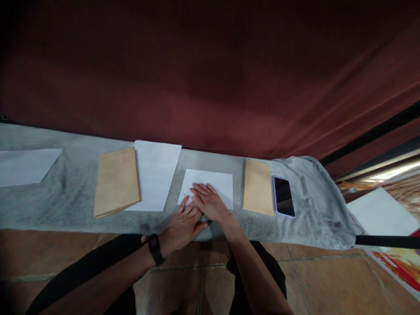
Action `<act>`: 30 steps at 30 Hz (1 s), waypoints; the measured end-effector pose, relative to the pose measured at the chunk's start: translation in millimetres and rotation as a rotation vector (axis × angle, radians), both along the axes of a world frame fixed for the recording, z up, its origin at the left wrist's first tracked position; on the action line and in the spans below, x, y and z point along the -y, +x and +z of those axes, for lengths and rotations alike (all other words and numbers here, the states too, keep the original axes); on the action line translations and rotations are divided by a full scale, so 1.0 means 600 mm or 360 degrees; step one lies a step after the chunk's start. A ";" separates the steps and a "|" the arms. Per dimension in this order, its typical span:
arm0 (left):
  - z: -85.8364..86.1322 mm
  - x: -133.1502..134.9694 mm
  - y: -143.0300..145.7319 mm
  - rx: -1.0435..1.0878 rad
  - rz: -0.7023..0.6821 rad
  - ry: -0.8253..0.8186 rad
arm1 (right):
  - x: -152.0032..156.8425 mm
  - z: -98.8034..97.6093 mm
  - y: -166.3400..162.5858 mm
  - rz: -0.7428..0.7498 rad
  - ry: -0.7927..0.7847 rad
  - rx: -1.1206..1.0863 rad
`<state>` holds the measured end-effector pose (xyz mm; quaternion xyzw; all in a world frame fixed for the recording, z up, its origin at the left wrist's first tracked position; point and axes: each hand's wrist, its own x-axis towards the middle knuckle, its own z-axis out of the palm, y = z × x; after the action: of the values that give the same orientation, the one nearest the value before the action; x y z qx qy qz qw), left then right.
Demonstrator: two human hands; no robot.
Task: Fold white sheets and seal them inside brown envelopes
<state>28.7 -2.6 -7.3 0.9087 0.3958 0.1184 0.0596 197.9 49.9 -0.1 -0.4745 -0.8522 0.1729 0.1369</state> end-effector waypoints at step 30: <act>-0.005 -0.042 0.029 -0.0001 0.0358 0.0087 | -0.005 -0.050 -0.005 -0.0958 0.0451 0.0297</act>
<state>46.3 22.7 -10.3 0.8599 0.4918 0.1350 0.0211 195.1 52.8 -29.8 -0.6946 -0.6984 -0.0395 0.1677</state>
